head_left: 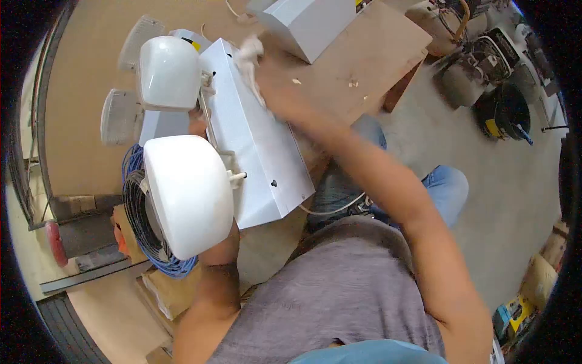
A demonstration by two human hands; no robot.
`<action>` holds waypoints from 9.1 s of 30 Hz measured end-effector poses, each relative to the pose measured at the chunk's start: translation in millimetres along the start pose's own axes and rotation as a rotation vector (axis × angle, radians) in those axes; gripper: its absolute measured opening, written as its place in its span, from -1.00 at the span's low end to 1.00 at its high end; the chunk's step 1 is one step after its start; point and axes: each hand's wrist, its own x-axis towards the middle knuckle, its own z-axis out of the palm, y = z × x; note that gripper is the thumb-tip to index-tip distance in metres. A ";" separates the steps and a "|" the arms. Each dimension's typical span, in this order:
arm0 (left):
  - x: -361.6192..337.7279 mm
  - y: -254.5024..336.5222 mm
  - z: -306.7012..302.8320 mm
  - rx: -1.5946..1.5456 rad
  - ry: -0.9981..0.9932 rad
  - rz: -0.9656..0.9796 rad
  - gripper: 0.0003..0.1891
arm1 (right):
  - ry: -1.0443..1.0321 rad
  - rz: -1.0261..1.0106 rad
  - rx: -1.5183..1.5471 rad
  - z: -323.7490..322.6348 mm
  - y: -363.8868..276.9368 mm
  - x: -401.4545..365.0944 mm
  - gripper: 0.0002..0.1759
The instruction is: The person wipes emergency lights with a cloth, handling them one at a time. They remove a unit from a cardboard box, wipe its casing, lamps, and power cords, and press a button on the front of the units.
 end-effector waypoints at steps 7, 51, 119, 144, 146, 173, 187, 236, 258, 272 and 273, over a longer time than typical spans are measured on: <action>-16.0 9.6 -19.3 0.038 0.042 0.029 -0.41 | 0.107 0.208 0.296 -2.6 -27.0 -2.4 -0.53; -79.9 -56.2 -110.5 0.070 0.481 0.248 -0.41 | 0.260 -0.222 0.041 -62.3 -58.3 -168.4 -0.19; 11.0 -71.8 174.4 0.692 0.065 0.264 -0.16 | 0.574 -0.623 -0.293 -147.4 -89.6 -105.0 -0.50; 19.7 0.6 127.0 0.799 -0.113 0.367 0.09 | 1.073 -0.416 -0.596 -306.3 5.6 -95.5 -0.56; 25.3 15.3 151.4 0.957 -0.140 0.357 0.00 | 0.803 -0.290 0.063 -288.9 -45.2 -60.1 -0.54; 42.7 -4.3 145.2 0.867 -0.144 0.340 -0.27 | 0.366 -0.065 0.006 -307.3 -42.3 -12.9 -0.15; 44.9 -6.5 138.8 0.824 -0.161 0.315 -0.27 | 0.238 0.034 -0.031 -310.3 -61.9 -10.0 -0.28; 6.8 -46.6 113.1 1.197 0.044 0.183 -0.26 | 0.826 -0.198 -0.393 -206.4 3.7 -100.1 -0.72; 12.5 -57.7 99.9 1.028 0.026 0.267 -0.33 | 0.808 -0.318 -0.454 -143.2 -25.7 -75.9 -0.80; 14.5 -52.6 91.4 0.997 -0.013 0.210 -0.37 | 0.171 -0.004 -0.576 -171.2 -57.5 -72.1 -0.16; 14.6 -52.5 89.9 0.992 -0.025 0.210 -0.37 | 0.160 -0.012 -0.583 -170.2 -56.9 -72.0 -0.15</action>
